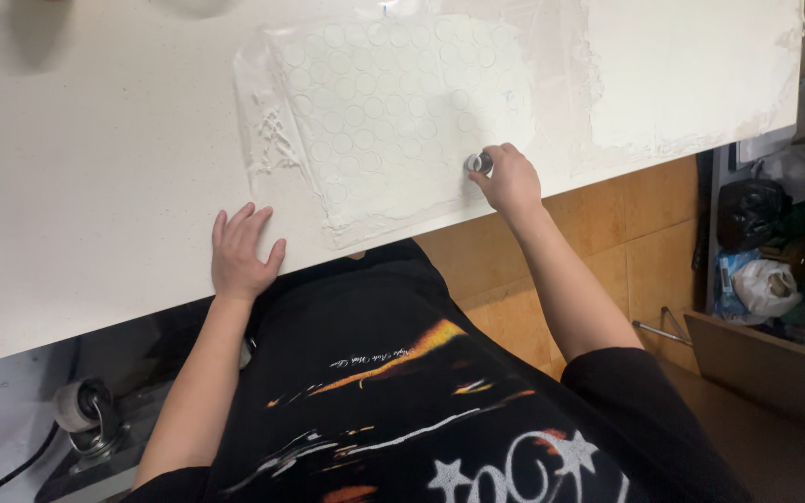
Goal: The person presses a small round metal cutter into a white foam sheet on the worktable, punching circular indentations across the sheet. They periodically lift the cutter, clean or adjust it with their fingers, and resume punching circles in new spots on the foam.
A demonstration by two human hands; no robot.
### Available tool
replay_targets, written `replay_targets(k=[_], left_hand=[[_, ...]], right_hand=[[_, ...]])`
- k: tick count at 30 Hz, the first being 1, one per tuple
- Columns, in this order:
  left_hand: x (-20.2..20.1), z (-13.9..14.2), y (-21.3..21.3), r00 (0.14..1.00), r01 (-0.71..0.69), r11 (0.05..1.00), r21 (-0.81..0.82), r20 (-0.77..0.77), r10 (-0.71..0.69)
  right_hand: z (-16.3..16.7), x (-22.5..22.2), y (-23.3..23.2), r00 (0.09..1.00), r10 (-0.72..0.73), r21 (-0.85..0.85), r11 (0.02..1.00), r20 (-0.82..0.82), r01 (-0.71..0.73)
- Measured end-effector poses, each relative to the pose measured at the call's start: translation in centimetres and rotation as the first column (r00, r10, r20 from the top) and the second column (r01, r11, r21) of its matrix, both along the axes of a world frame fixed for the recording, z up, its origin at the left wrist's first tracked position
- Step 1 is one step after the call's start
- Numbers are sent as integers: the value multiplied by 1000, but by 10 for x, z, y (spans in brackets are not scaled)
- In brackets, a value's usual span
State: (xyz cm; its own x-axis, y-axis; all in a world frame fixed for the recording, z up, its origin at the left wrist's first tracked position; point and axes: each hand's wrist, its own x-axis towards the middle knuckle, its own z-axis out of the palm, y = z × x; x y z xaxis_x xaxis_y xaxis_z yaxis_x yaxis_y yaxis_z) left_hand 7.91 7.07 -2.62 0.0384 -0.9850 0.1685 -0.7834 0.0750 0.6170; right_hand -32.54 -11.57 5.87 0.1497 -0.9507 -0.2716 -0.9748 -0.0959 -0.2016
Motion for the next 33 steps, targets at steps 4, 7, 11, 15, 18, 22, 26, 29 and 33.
replay_targets(k=[4, 7, 11, 15, 18, 22, 26, 29, 33], left_hand=[[0, 2, -1, 1000, 1, 1000, -3, -2, -1], [0, 3, -1, 1000, 5, 1000, -2, -6, -5], [0, 6, -1, 1000, 4, 1000, 7, 4, -4], [-1, 7, -3, 1000, 4, 1000, -17, 9, -4], [-1, 8, -3, 1000, 11, 1000, -10, -2, -11], [0, 8, -2, 1000, 20, 1000, -19, -13, -20], [1, 7, -4, 1000, 15, 999, -40, 7, -15], [1, 5, -4, 1000, 12, 1000, -29, 11, -12], [0, 3, -3, 1000, 3, 1000, -19, 8, -3]], right_hand=[[1, 5, -5, 999, 13, 15, 1000, -49, -12], [3, 7, -5, 997, 21, 27, 999, -73, -19], [8, 12, -8, 993, 85, 13, 996, -77, -84], [13, 17, -17, 989, 82, 98, 993, -125, -70], [15, 17, -20, 975, 132, 140, 984, -178, -107], [15, 13, -20, 943, 305, 95, 951, -133, -294], [16, 17, -24, 955, 210, 224, 961, -211, -161], [11, 7, -15, 943, 317, 43, 948, -97, -314], [14, -26, 11, 981, -4, -91, 996, 191, 21]])
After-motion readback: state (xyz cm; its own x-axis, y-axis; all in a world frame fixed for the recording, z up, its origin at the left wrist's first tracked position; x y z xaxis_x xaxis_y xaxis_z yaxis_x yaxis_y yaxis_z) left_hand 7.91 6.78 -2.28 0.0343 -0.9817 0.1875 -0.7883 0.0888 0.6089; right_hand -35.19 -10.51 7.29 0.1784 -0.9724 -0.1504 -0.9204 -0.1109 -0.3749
